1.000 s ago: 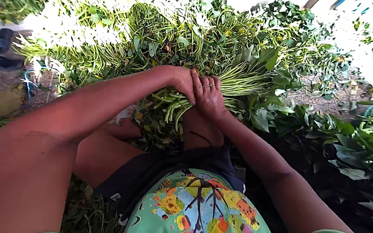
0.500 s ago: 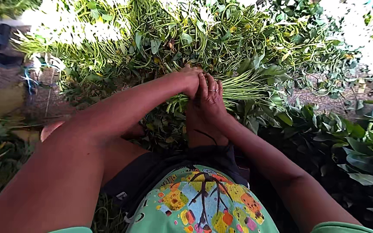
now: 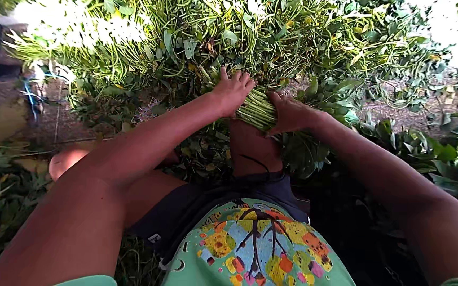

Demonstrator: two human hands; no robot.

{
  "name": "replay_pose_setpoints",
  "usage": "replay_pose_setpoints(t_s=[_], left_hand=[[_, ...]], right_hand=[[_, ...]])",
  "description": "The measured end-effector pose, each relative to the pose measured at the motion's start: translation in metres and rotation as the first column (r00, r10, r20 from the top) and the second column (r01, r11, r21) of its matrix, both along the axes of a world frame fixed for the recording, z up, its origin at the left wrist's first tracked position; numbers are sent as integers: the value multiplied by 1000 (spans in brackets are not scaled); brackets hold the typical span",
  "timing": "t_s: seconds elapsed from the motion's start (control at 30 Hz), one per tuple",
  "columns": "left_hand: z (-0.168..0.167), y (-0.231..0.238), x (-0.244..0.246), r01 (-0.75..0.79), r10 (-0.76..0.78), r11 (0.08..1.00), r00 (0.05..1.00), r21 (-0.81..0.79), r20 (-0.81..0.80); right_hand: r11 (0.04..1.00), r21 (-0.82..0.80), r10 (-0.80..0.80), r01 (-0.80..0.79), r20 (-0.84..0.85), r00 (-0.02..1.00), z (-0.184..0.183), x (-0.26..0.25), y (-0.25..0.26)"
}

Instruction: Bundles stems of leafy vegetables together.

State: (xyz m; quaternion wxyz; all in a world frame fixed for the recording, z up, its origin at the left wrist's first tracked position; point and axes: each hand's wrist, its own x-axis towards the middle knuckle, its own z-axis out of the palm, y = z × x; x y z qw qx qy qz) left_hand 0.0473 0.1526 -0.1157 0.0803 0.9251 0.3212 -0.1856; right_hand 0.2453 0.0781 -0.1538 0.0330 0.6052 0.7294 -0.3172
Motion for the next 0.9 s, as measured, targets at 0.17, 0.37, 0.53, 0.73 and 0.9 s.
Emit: replay_pose_setpoints(t_s=[0.17, 0.37, 0.53, 0.73, 0.9], left_hand=[[11, -30, -3, 101, -85, 980, 992, 170, -98], [-7, -49, 16, 152, -127, 952, 986, 266, -109], [18, -35, 32, 121, -109, 992, 970, 43, -220], [29, -36, 53, 35, -25, 999, 948, 27, -317], [12, -52, 46, 115, -55, 977, 951, 182, -304]], right_hand=[[998, 34, -46, 47, -46, 998, -7, 0, 4], [999, -14, -51, 50, -84, 995, -6, -1, 6], [990, -5, -138, 138, -63, 988, 3, -15, -15], [992, 39, -121, 118, 57, 991, 4, -20, -15], [999, 11, -33, 34, -98, 995, -1, 3, 1]])
